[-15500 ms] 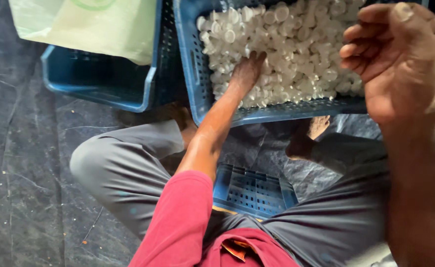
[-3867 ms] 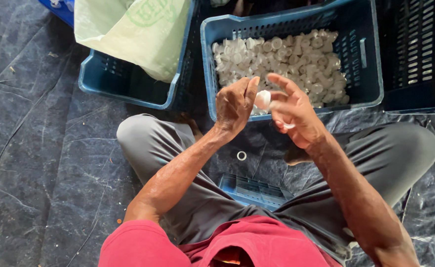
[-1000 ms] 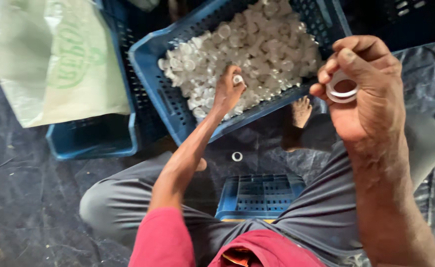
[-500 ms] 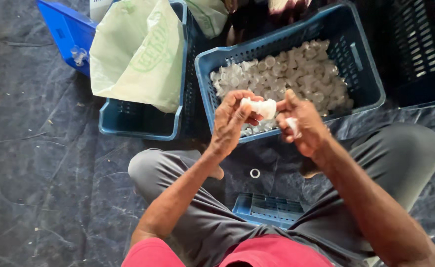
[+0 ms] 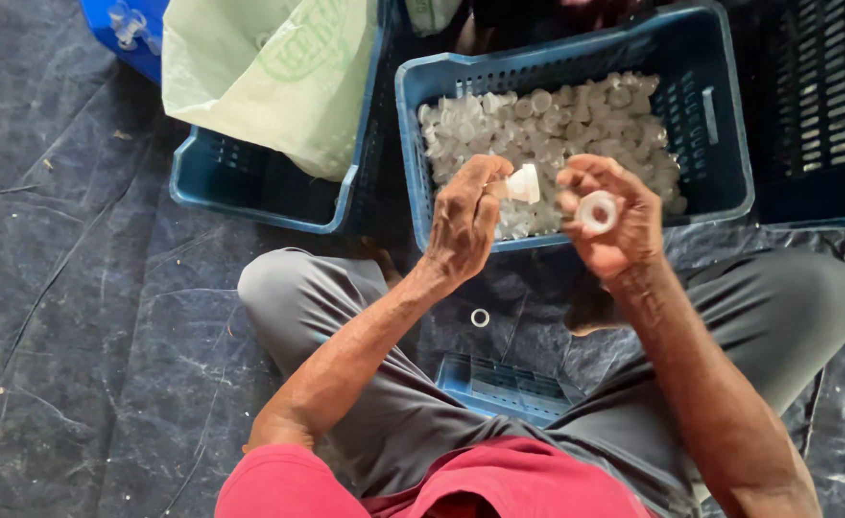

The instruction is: The person sits on the floor and separates small white plastic rings from cylindrical plastic pieces by hand. They pick up the pieces from a blue crate, pull the rings off, and place the separated parts into a different container.

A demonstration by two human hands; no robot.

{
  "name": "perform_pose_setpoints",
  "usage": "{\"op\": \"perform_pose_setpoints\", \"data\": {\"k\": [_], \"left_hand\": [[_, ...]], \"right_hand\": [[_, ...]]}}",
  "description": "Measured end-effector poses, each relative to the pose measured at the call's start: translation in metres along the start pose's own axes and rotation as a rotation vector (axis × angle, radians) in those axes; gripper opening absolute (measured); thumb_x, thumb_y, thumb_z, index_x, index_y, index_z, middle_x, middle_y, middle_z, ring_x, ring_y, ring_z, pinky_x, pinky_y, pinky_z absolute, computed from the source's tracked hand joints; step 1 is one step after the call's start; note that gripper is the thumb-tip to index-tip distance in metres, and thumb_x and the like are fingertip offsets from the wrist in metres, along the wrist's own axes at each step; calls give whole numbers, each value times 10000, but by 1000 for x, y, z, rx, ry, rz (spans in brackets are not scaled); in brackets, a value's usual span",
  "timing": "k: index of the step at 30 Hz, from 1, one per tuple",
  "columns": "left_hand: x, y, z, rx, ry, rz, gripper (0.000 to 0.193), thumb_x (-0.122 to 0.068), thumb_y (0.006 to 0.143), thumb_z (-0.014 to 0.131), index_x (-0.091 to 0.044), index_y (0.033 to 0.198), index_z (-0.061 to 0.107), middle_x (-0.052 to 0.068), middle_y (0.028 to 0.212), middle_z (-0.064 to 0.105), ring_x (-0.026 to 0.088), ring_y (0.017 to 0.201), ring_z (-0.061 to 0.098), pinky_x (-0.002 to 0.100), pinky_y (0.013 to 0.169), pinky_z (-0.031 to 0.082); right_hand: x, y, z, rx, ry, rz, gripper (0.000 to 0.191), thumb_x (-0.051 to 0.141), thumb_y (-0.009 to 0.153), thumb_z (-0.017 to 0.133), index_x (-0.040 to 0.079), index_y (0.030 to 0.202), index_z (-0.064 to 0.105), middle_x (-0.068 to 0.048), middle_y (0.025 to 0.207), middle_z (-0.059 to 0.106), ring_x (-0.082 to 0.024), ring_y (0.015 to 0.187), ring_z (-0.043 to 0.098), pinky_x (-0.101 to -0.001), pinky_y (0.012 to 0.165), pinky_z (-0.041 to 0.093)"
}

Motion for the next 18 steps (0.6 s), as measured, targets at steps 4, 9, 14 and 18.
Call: {"op": "perform_pose_setpoints", "data": {"k": [4,9,14,18], "left_hand": [[-7,6,-4,-59,112,279,146,-124,1095,503,-37,1160,601,166,1125,648,369,1045,635,425,918,517],[-7,1,6,34,184,61,175,-183,1080,573,-34,1133,648,155,1022,646,346,944,642,427,826,519],[-11,0,8,83,176,284,265,-82,1058,597,-34,1318,575,179,1137,615,375,1039,624,431,886,530],[-9,-4,9,217,345,343,397,-31,972,634,-58,1367,602,194,1108,594,344,969,637,413,833,538]], "right_hand": [[-6,17,-11,-113,-101,15,404,448,930,616,46,962,643,-98,875,695,-231,785,697,-349,583,545],[-30,16,-20,33,-175,49,221,317,1030,705,111,1075,638,-30,894,632,-175,775,625,-324,602,508],[-22,6,-8,-61,-154,124,476,528,927,568,88,1041,708,-32,722,639,-143,589,615,-281,462,504],[-11,-4,5,90,-285,28,426,447,1001,620,25,1032,666,-47,740,653,-116,534,572,-252,432,457]]}}
Point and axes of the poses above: each hand's wrist, its own y-axis towards the middle knuckle, its own z-axis out of the palm, x = y × z, the point moved 2 cm from there along y, towards the middle knuckle
